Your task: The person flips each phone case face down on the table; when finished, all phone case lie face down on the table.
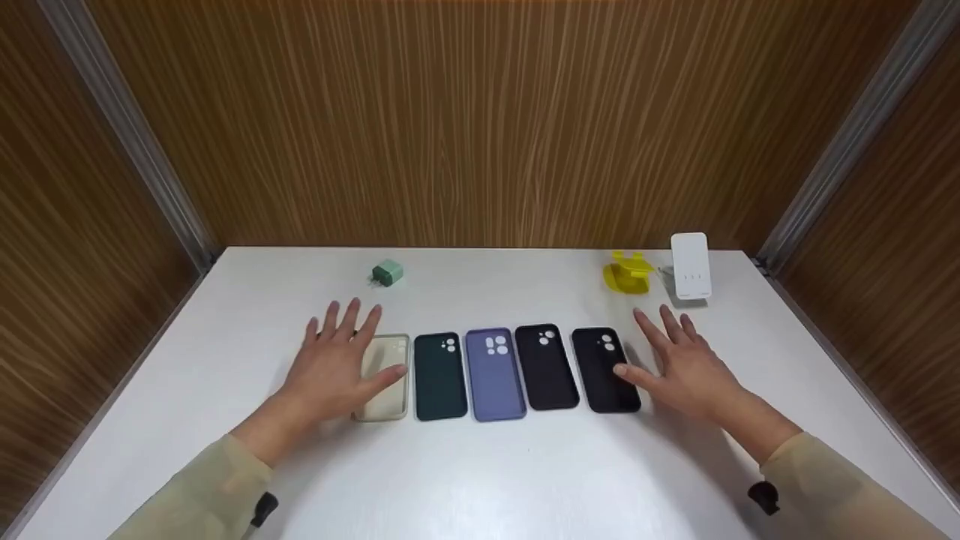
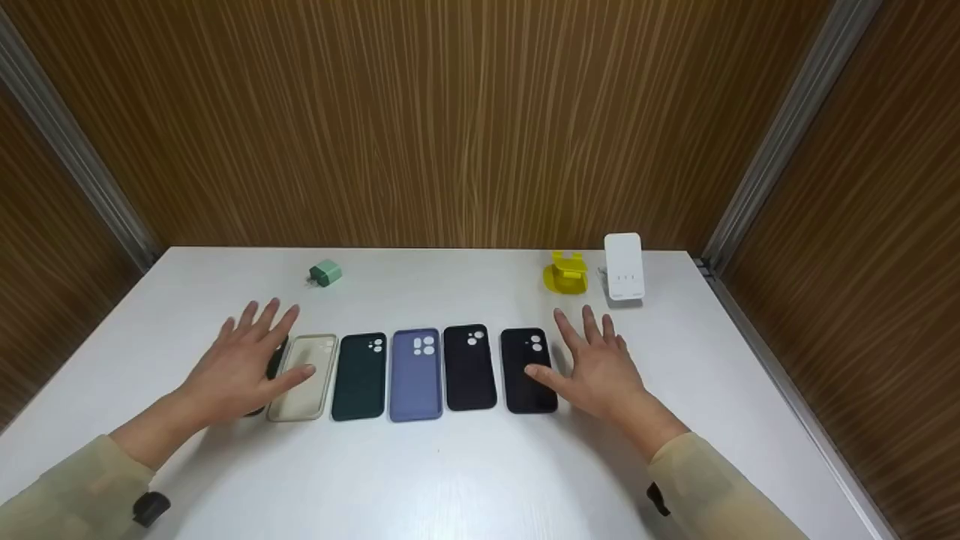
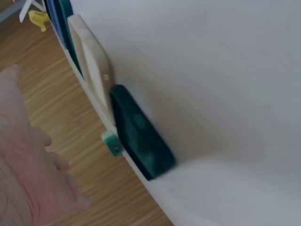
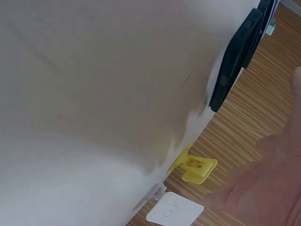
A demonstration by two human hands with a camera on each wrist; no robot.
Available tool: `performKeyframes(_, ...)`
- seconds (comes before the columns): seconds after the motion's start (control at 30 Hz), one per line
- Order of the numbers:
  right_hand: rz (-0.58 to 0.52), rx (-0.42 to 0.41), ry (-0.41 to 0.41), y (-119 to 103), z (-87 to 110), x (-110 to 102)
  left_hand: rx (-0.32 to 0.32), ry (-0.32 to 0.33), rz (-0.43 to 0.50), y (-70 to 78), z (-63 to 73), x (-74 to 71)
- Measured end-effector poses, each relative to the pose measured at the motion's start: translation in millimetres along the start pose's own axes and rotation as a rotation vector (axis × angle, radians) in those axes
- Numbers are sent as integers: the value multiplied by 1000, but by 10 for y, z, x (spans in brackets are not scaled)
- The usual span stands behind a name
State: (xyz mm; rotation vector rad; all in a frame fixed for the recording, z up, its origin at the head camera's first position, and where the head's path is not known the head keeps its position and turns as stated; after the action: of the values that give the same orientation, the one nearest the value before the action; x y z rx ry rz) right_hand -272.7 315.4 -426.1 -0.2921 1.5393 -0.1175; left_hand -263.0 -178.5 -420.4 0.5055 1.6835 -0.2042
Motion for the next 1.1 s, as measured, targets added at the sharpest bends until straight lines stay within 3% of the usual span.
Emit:
performKeyframes(0.3,-173,-26,-4,-107,-21,-65,150,-4,44,597,-437,-91)
performKeyframes(0.57,-303,-45,14,-164,-76,-80,302,8,120,1224,-800,-15)
performKeyframes(0.87,-453,20,-62,-152,-131,-29,353,-9,166,1765,-1053,293)
performKeyframes(1.1,-595,119,-154,-35,-191,33,317,-73,230,1972,-1155,572)
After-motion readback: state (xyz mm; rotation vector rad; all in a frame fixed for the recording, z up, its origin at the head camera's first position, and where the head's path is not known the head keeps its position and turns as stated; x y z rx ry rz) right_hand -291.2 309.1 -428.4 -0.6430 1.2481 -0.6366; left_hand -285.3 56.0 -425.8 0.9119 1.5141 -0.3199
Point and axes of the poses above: each hand's wrist, its own z-axis away from the middle knuckle, its own x-axis out of the palm, y = z × x, the point moved 3 cm from there along -z, towards the middle knuckle, and after that the axes turned 7 degrees about x, right-handed, at the moved point
